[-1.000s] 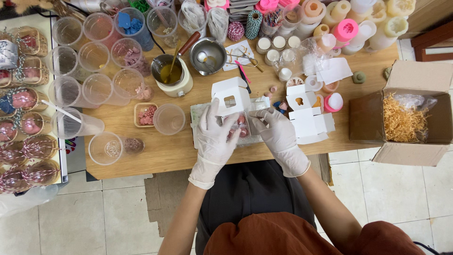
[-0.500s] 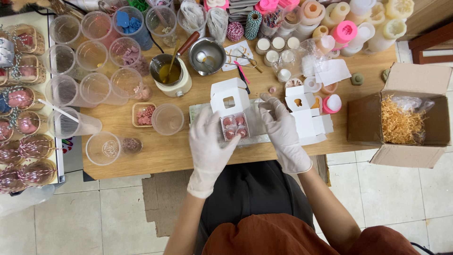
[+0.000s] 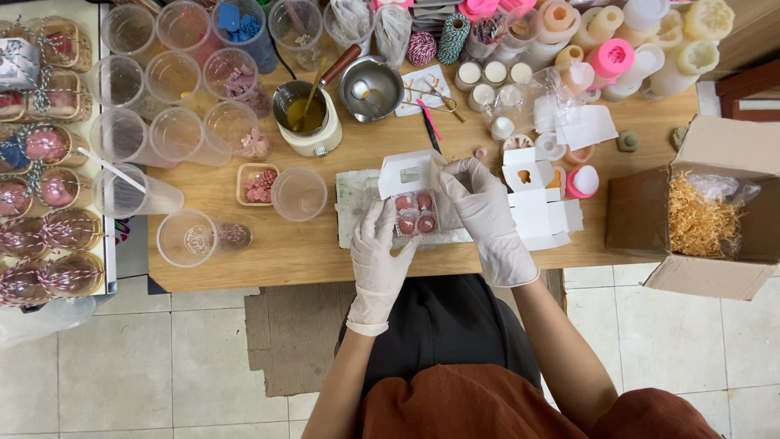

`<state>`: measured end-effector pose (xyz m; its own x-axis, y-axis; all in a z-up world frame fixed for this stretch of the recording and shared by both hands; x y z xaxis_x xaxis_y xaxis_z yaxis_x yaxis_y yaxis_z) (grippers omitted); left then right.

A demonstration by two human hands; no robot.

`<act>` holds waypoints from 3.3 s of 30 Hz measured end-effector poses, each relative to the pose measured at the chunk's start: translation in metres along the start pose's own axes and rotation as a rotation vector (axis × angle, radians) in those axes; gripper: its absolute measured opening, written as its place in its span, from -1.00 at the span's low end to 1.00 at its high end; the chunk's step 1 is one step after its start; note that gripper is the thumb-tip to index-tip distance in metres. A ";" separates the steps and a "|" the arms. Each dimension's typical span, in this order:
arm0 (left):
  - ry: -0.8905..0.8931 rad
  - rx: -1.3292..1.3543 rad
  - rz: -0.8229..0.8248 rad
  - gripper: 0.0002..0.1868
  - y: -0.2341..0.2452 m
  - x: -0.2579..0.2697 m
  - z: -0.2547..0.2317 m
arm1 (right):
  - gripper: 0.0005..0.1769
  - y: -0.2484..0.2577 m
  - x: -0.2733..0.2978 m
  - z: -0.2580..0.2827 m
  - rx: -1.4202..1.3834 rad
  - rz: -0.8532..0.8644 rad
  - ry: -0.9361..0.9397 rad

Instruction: The person, wearing white gloves, takes handfuls of shredded filler material from a cardboard box and places it into a small white gift box, then adds small pink items and closes the white box.

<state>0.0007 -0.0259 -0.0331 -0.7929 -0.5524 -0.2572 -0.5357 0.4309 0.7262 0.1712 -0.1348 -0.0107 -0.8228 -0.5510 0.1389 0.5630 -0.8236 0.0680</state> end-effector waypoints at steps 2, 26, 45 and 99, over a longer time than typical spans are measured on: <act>-0.015 -0.020 -0.001 -0.22 -0.001 0.002 0.001 | -0.76 -0.001 0.004 0.005 0.060 -0.014 -0.039; -0.094 -0.059 -0.033 -0.29 0.010 0.000 -0.019 | -0.44 -0.001 0.035 0.024 0.221 0.052 -0.153; -0.100 0.006 -0.045 -0.14 0.011 -0.002 -0.032 | -0.62 -0.006 0.024 0.005 0.029 0.061 -0.168; -0.112 -0.117 0.044 -0.22 0.002 0.008 -0.017 | -0.30 -0.021 0.051 0.033 0.512 -0.091 0.513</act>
<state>-0.0023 -0.0415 -0.0226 -0.8459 -0.4489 -0.2880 -0.4673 0.3637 0.8058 0.1197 -0.1412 0.0274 -0.7300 -0.5802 -0.3612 0.3527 -0.7725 0.5281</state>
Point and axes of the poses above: each hand's wrist, its own x-axis away from the middle knuckle, its own y-axis out of the back of the hand, z = x × y, the point moved 3 cm from there along -x, towards the middle knuckle, and after that the axes turned 3 degrees about -y, right-handed, at the moved point
